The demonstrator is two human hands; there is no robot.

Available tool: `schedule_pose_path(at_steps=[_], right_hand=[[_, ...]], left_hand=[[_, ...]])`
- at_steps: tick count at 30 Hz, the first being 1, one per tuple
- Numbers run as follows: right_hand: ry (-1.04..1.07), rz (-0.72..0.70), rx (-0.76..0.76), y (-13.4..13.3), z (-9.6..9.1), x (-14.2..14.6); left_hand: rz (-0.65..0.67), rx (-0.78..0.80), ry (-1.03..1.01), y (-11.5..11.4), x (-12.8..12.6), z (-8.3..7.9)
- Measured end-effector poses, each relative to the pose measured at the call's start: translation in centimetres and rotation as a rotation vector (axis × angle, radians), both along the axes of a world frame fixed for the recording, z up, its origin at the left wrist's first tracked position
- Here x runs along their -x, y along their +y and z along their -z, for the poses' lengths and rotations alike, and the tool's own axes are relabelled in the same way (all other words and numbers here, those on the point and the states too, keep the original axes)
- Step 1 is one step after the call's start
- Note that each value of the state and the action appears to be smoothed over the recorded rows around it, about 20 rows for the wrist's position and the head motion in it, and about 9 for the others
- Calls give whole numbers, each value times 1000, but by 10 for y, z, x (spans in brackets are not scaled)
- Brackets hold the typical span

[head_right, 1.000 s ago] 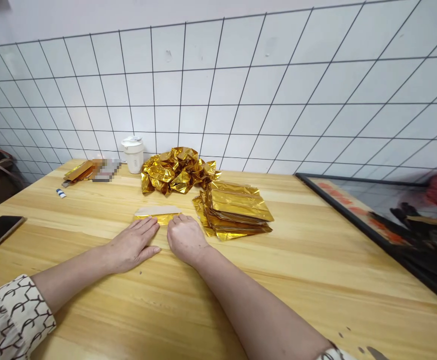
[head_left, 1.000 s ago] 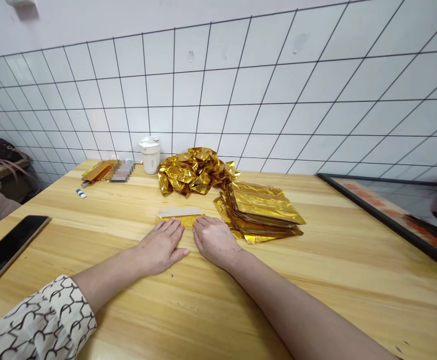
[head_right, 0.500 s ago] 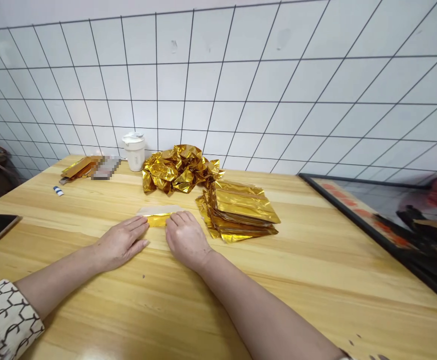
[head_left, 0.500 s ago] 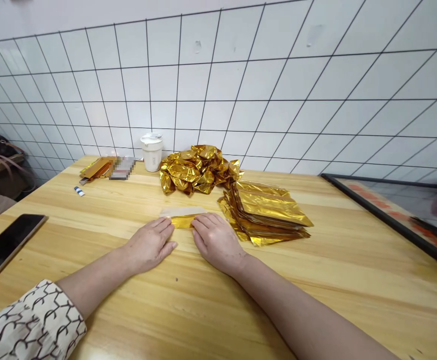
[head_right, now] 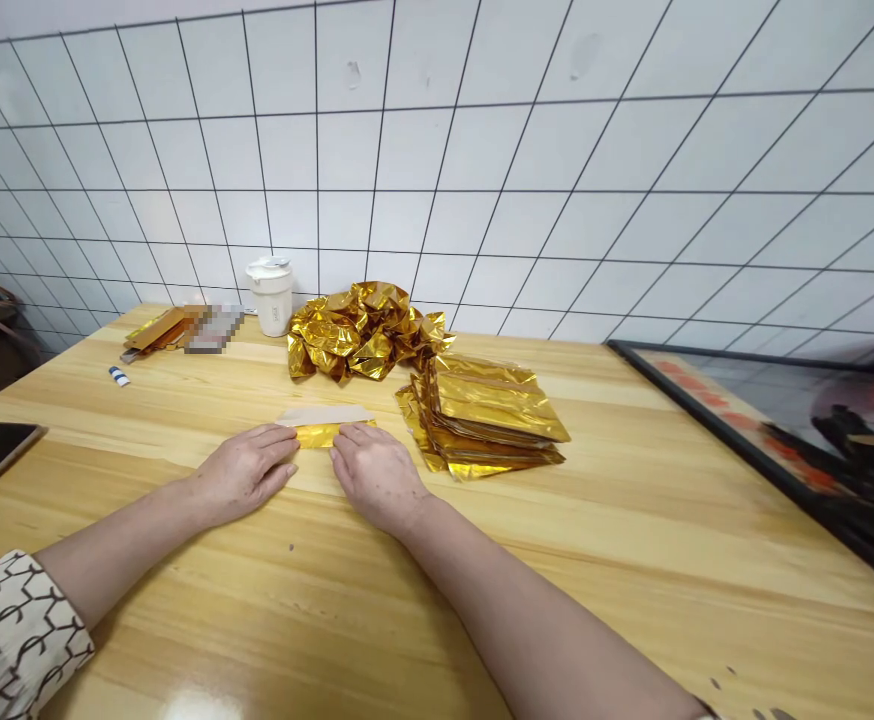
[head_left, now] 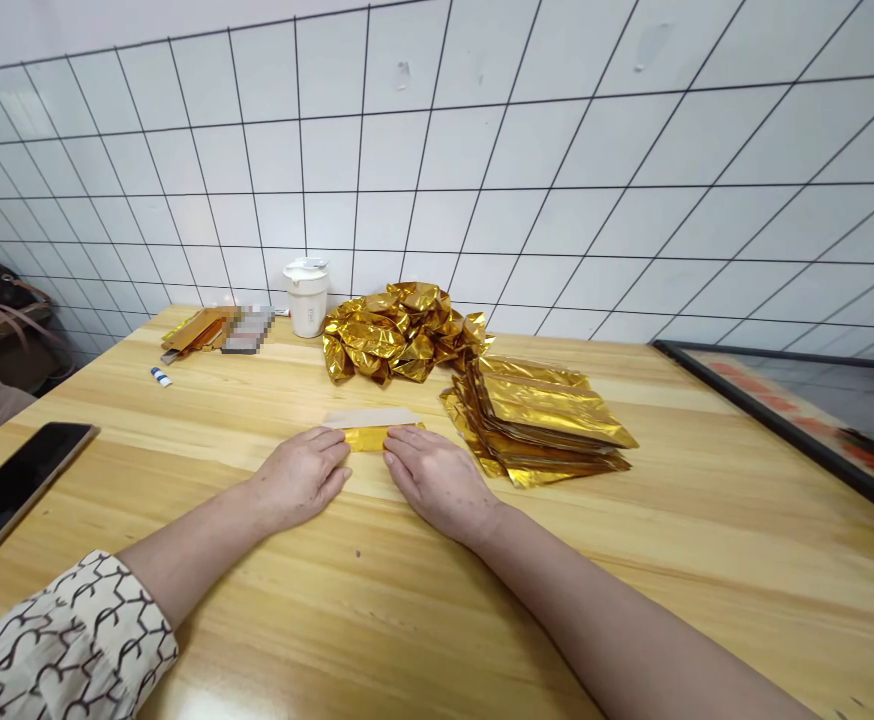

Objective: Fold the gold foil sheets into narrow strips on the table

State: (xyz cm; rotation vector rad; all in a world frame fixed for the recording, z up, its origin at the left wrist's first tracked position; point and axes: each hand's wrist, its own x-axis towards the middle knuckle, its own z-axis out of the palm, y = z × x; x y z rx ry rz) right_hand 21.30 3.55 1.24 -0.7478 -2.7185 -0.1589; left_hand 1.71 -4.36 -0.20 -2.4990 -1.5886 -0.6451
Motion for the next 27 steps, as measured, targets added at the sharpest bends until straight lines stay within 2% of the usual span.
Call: schedule_pose_path(at_steps=[4,7,10,14,21,27], right_hand=[[-29,63,0,1,-1,0],[-38,56,3,1,1,1],[-44,43,2,2,2,1],[-44,36,-13,2,3,0],[-47,52,-10,0,-1,-1],[-71,128,-28,0,-1,-3]], left_hand=[[-20,-31,-1,1,-1,1],[36,-36,19,1,-3,3],[89,38,58,1,-5,6],[82,156,71,3,-4,7],[76,64,-4,3,4,2],[30,13,-92,7,13,6]])
